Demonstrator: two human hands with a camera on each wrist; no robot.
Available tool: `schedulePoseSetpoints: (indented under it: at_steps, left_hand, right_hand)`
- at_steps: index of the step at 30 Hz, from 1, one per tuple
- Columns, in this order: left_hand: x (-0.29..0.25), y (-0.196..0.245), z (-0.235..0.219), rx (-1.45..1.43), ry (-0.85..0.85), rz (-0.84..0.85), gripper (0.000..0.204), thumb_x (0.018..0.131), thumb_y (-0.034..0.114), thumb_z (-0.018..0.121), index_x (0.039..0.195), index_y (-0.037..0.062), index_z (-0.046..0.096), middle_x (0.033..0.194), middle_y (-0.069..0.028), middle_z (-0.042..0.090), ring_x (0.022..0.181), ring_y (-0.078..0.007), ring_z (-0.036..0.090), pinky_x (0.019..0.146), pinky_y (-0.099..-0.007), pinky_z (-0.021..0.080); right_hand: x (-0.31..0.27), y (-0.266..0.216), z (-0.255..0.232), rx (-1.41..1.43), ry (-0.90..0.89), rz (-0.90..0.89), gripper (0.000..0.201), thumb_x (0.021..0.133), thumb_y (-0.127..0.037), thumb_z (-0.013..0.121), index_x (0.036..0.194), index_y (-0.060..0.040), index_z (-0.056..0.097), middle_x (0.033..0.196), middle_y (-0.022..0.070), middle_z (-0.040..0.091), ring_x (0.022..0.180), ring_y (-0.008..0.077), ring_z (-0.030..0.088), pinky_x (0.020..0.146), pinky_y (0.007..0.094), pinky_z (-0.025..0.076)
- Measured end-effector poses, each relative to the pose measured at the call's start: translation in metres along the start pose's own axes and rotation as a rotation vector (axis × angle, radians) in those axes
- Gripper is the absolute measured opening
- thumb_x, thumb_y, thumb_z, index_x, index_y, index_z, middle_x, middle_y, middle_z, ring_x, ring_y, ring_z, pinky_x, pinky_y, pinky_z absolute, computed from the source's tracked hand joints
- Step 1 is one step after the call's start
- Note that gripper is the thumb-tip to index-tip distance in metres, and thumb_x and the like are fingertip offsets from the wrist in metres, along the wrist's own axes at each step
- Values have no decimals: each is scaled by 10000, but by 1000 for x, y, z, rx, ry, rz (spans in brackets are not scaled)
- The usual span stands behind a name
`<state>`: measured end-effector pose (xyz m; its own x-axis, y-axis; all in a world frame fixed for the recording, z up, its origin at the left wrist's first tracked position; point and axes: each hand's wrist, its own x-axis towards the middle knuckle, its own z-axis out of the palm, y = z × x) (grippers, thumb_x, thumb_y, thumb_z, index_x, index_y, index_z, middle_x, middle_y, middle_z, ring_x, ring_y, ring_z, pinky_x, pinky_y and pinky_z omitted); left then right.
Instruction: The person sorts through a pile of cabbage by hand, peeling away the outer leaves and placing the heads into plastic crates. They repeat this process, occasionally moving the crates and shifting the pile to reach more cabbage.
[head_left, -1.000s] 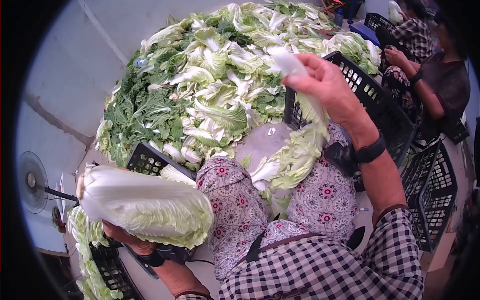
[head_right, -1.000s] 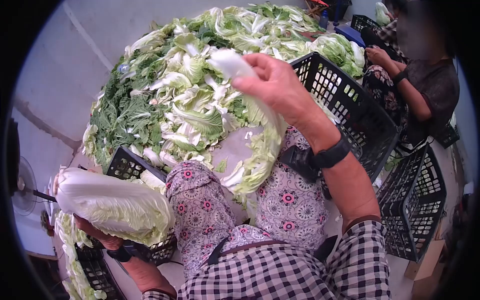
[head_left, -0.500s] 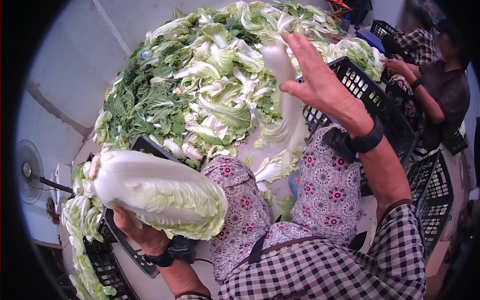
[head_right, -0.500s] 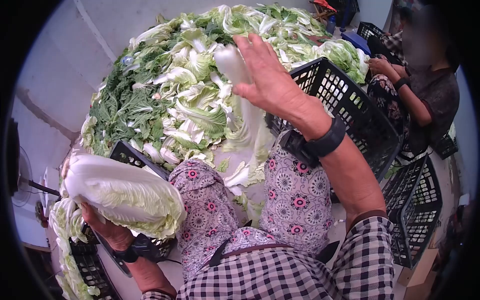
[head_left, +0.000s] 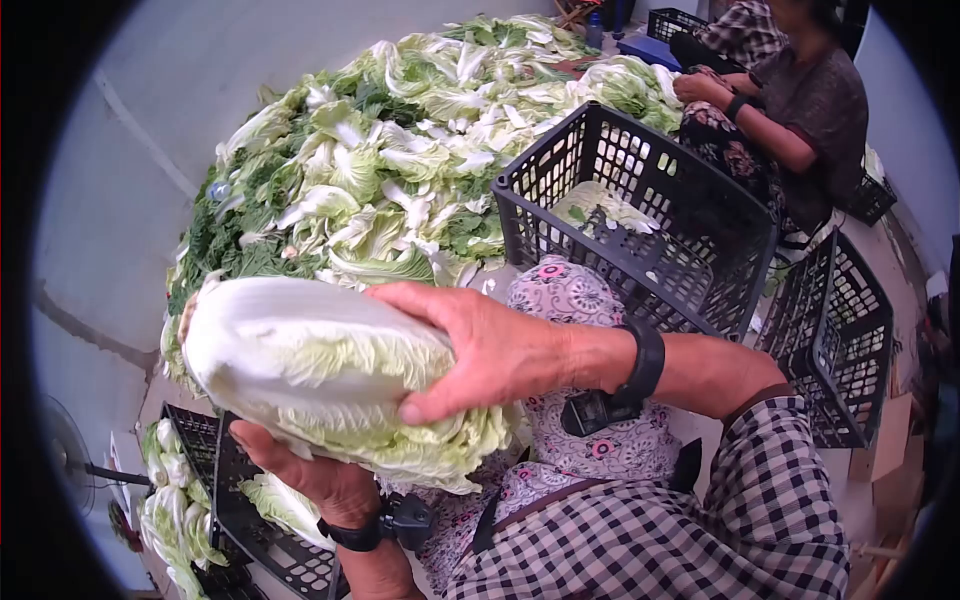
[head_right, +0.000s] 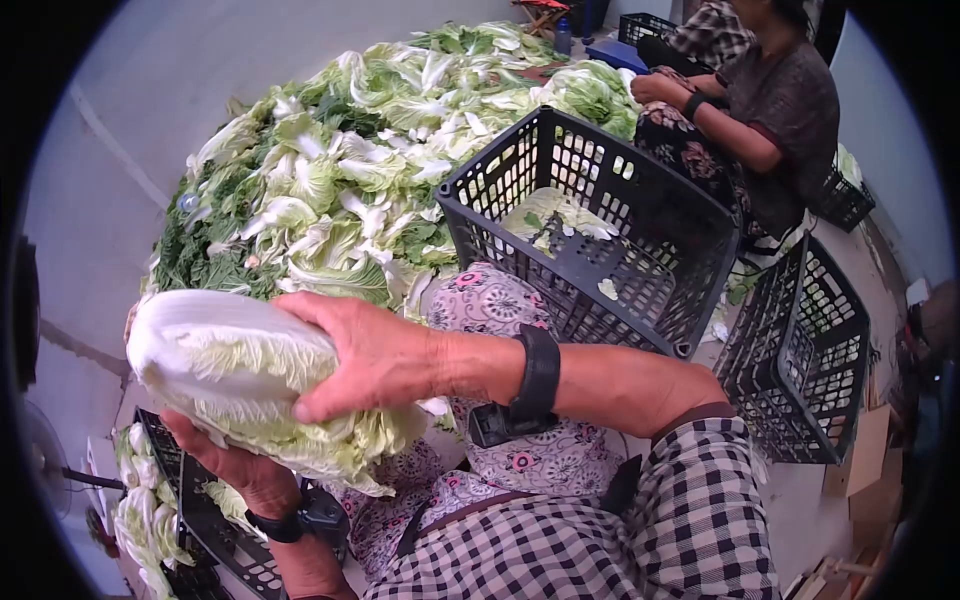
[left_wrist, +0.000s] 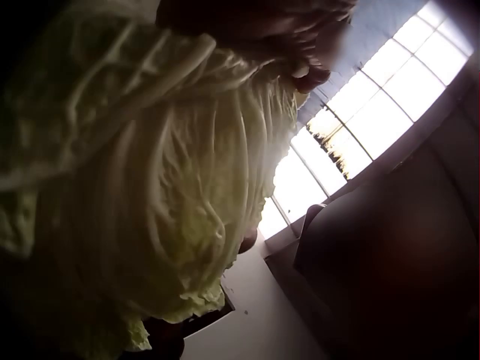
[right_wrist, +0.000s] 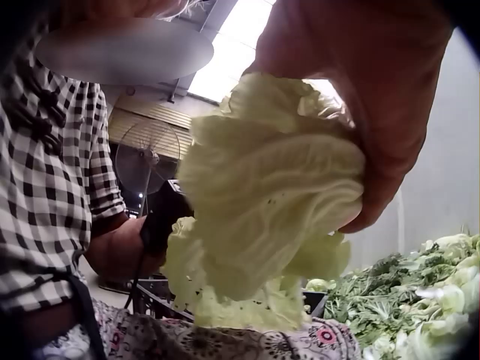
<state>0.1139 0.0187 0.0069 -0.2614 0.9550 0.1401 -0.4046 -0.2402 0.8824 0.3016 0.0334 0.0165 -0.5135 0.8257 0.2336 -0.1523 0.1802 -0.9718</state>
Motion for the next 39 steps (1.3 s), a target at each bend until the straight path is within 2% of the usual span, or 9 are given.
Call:
schedulePoseSetpoints:
  at_steps: [2, 6, 9, 13, 20, 28, 32, 37, 39]
  left_hand:
    - [0, -5, -2, -105, -273, -70, 1005, 748, 728, 529, 1440, 75, 202, 1413, -125, 334, 1266, -277, 375, 1037, -432, 363]
    - [17, -20, -4, -118, -649, -19, 830, 814, 520, 627, 1400, 50, 273, 1342, -154, 426, 1212, -274, 452, 977, -413, 426]
    - [19, -13, -19, 83, -487, -128, 860, 734, 552, 703, 1332, 32, 370, 1176, -125, 553, 1058, -235, 562, 881, -361, 496]
    - [40, -20, -64, 21, -404, -150, 579, 840, 386, 657, 1233, 14, 451, 1062, -127, 595, 925, -239, 606, 826, -356, 522]
    - [49, -21, -95, 73, -307, -161, 415, 908, 276, 583, 1203, 10, 464, 1036, -121, 589, 903, -214, 603, 787, -333, 522]
    - [52, -19, -103, 249, -342, -183, 360, 925, 260, 557, 1194, 29, 492, 1037, -95, 593, 893, -179, 596, 771, -307, 517]
    - [64, -8, -118, 356, -275, -178, 368, 903, 253, 586, 1172, 17, 501, 1033, -107, 598, 888, -185, 602, 771, -302, 514]
    - [96, 5, -176, 613, -127, -223, 318, 915, 241, 565, 1151, 29, 545, 1041, -73, 612, 879, -138, 610, 730, -251, 505]
    - [108, 4, -199, 763, -26, -279, 286, 914, 222, 553, 1152, 65, 574, 1040, -57, 625, 864, -110, 607, 702, -229, 485]
  right_hand:
    - [-9, -2, -11, 56, 112, 10, 915, 619, -231, 833, 1349, 27, 346, 1225, 137, 522, 1143, 218, 509, 999, 329, 418]
    - [-44, -24, -51, 67, 400, -66, 815, 650, -153, 794, 1334, 8, 382, 1174, 117, 560, 1074, 194, 558, 951, 334, 466]
    - [-85, -35, -98, 35, 660, -162, 796, 681, -125, 772, 1350, 4, 361, 1146, 120, 573, 1035, 193, 580, 908, 328, 495]
    - [-142, -35, -162, -198, 961, -180, 788, 698, -115, 756, 1364, -4, 350, 1157, 108, 568, 1036, 174, 573, 907, 301, 471]
    - [-212, 13, -238, -740, 1191, 202, 739, 629, -76, 697, 1315, 18, 437, 1167, 95, 573, 1060, 176, 538, 942, 287, 399]
    - [-194, 82, -293, -980, 860, 737, 772, 592, -201, 736, 1300, -62, 463, 1171, 182, 591, 1113, 307, 557, 965, 351, 408]
    - [-161, 115, -307, -956, 885, 640, 943, 668, -315, 764, 1404, -7, 261, 1330, 261, 439, 1240, 341, 440, 1035, 368, 337]
    - [-116, 59, -254, -675, 700, 359, 494, 838, -201, 603, 1252, 36, 473, 1195, 180, 561, 1142, 238, 520, 977, 320, 393]
    - [-105, 37, -207, -671, 635, 319, 515, 847, -204, 577, 1285, 31, 445, 1239, 162, 531, 1175, 248, 492, 983, 338, 386]
